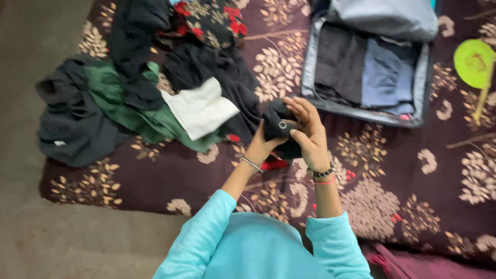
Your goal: The person picks up a black garment from a pile on the bed, spreads it out, and folds it before placing it inside an open suitcase. Next, they pick up a blue pair of shorts, spread them out, fold them into a rectangular shape, and place them into the suitcase. Finally, they pick up another black garment, spread it, fold it, and add it to the suitcase.
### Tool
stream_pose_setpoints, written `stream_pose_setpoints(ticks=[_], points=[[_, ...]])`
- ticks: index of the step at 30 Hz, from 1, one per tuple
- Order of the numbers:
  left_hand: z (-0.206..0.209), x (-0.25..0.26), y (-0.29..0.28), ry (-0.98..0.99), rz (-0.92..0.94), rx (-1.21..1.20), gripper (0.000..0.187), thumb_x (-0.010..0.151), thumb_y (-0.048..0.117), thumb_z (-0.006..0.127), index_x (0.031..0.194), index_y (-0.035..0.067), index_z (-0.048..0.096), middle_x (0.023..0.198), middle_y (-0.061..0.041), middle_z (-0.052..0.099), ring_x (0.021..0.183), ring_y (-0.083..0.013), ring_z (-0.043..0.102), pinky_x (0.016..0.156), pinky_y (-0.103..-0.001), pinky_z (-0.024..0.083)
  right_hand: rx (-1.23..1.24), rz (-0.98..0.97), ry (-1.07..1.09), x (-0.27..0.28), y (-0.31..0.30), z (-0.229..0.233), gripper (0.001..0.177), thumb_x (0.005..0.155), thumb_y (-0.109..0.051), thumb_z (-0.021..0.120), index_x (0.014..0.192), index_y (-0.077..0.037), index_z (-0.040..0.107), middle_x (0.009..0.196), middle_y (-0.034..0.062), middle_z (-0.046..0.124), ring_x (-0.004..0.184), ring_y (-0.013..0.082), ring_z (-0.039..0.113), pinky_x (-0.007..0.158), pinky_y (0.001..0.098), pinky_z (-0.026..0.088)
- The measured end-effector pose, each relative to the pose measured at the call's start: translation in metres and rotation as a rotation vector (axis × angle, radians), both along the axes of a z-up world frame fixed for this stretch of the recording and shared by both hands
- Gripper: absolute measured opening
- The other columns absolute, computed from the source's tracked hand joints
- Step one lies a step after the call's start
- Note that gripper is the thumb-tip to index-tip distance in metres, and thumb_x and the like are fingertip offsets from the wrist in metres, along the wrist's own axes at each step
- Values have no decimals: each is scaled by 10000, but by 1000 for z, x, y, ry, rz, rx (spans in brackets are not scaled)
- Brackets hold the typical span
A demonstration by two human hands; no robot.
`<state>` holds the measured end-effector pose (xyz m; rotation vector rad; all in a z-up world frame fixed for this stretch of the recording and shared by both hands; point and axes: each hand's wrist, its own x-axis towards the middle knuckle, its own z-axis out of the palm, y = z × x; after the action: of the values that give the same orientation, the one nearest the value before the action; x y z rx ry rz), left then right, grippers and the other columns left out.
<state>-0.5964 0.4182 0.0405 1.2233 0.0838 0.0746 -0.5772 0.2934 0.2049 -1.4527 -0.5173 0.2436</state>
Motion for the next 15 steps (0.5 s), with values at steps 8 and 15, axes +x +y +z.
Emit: stream_pose_setpoints(ticks=[8,15], points=[[-38,-71,-131,363,-364,-791,542,1049,342,707,1471,27,576,1241,-185,633,980,-346,602,733,-500,460,-173,-437,-4,-86,-155,-59,637,971,-67,622,1575,-55,422,1537,111,475,1329,181,511,1133,330,425],[-60,-100,-130,747,-377,-595,869,820,810,255,1372,210,554,1324,-79,650,1131,-372,650,843,-678,496,-653,-203,145,-102,-201,-133,460,859,-148,765,1301,-64,668,1148,67,697,1063,146,621,968,289,489]])
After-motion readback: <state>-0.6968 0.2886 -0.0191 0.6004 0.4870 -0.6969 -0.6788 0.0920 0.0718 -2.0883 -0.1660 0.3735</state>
